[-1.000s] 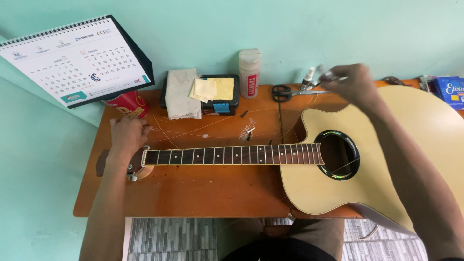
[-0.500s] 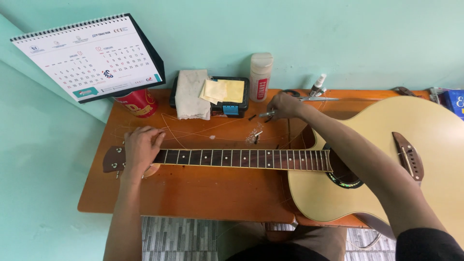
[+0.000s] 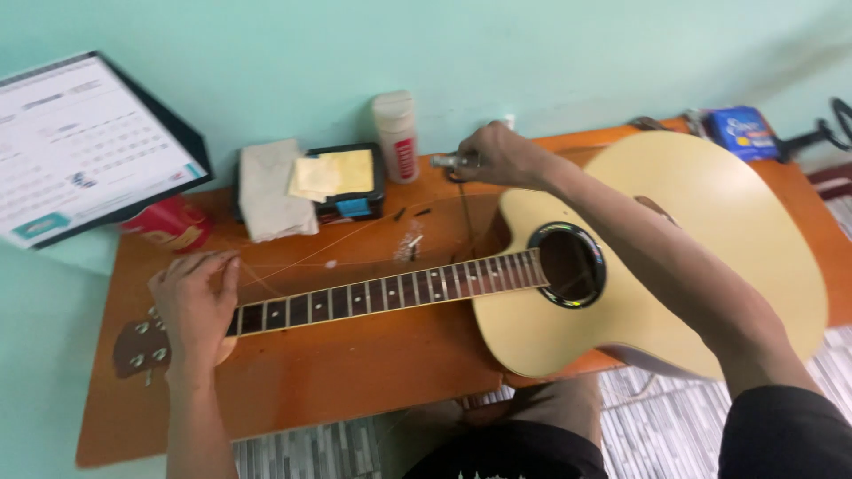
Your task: Removing bridge pins from an acoustic guitar using a bridge pin puller tool.
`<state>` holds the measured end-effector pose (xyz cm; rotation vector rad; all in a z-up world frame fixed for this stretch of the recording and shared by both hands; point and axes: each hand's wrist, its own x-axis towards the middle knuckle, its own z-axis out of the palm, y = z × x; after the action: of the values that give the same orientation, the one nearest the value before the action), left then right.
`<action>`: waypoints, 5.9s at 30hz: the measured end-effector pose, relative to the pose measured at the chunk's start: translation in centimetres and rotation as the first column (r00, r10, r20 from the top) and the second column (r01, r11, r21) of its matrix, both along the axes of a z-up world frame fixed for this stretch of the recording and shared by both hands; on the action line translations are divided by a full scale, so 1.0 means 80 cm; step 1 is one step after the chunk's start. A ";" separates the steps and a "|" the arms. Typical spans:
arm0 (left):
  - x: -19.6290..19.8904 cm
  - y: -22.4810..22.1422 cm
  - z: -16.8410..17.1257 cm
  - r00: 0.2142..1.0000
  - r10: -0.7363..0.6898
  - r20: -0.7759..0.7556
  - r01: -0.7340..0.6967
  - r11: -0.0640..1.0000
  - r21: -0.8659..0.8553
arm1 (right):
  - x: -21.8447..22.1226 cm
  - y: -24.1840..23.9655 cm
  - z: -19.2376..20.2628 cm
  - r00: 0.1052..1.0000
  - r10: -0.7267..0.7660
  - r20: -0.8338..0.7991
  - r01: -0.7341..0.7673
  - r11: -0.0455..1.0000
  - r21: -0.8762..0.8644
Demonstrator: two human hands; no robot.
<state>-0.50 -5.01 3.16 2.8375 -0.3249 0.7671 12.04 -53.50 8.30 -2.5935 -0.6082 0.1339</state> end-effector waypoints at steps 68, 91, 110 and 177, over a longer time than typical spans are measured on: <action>0.024 -0.597 -0.048 0.271 -0.929 -0.253 -0.006 0.261 -0.965 | -0.250 -0.261 -0.049 0.617 -0.678 0.400 0.385 0.703 0.598; 0.027 -0.600 -0.059 0.289 -0.944 -0.162 -0.052 0.154 -0.987 | -0.245 -0.259 -0.027 0.667 -0.499 0.553 0.260 0.852 0.455; 0.030 -0.604 -0.067 0.305 -0.937 -0.169 -0.033 0.167 -0.985 | -0.237 -0.258 -0.037 0.700 -0.471 0.537 0.237 0.862 0.447; 0.017 -0.504 -0.032 0.416 -0.899 -0.135 0.400 0.314 -0.861 | -0.246 -0.255 -0.074 0.604 -0.535 0.591 0.303 0.840 0.450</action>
<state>0.87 -45.31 0.63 1.6542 -0.8558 -0.2562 -7.61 -73.92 2.35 -2.3286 -0.1796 -1.0791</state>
